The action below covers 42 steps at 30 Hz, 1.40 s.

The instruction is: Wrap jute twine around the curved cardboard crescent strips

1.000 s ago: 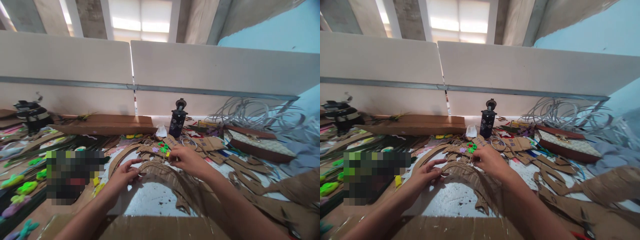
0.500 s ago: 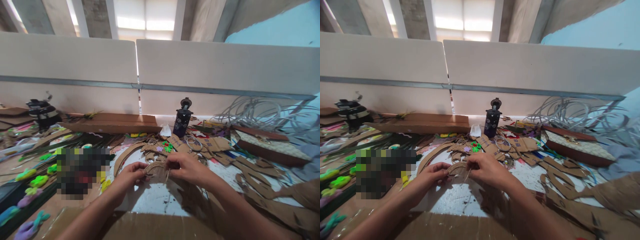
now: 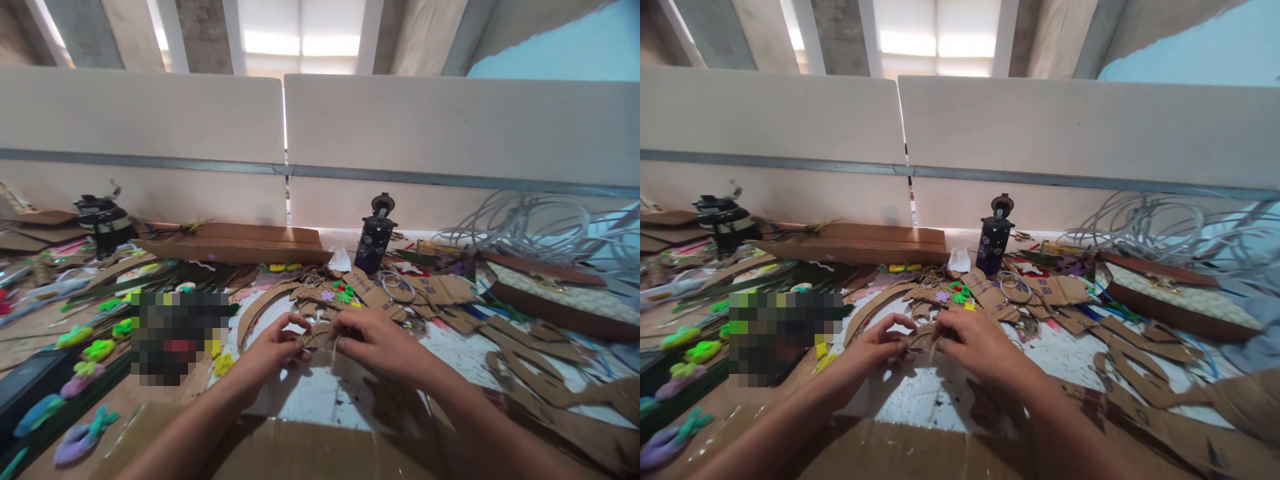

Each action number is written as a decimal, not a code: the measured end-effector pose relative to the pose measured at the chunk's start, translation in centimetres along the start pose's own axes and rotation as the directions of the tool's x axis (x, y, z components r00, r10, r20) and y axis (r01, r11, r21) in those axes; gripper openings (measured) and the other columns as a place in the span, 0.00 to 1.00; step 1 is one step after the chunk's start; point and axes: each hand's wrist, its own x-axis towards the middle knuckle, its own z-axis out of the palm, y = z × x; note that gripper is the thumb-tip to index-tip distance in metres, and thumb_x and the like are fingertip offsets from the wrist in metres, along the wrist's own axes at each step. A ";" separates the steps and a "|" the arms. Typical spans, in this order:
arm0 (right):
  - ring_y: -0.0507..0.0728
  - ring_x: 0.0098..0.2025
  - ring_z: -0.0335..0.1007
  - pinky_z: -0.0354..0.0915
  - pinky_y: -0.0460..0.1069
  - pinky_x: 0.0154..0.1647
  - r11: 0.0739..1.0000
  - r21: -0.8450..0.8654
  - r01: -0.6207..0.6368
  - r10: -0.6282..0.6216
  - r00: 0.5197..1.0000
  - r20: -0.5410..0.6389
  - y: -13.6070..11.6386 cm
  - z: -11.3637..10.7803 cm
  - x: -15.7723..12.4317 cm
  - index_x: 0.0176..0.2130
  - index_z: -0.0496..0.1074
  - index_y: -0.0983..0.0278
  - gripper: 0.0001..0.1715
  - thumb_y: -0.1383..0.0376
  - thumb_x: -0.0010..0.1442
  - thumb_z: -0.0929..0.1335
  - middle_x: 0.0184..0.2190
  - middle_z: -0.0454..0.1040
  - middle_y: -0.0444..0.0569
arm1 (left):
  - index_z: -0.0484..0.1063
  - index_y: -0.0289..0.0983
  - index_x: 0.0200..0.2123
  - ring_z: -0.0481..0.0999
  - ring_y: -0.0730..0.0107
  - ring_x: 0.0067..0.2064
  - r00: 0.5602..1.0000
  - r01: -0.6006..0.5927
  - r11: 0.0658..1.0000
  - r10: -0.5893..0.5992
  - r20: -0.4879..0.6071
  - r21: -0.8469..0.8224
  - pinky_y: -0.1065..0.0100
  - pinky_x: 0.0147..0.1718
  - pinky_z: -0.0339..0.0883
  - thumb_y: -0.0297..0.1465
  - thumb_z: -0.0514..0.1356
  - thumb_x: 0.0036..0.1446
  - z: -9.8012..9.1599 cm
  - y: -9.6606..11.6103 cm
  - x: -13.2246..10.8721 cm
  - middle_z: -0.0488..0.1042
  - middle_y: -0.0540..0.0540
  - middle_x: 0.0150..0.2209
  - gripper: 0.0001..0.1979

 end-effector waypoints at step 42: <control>0.54 0.40 0.71 0.62 0.47 0.42 0.994 0.099 0.036 -0.017 0.982 -0.190 -1.7 2.9 0.0 0.35 0.75 0.63 0.11 0.78 0.57 0.70 0.36 0.74 0.45 | 0.74 0.36 0.29 0.70 0.66 0.33 0.997 -0.073 0.983 0.067 0.040 0.168 0.67 0.34 0.61 0.43 0.65 0.51 0.7 -0.2 0.4 0.73 0.49 0.29 0.14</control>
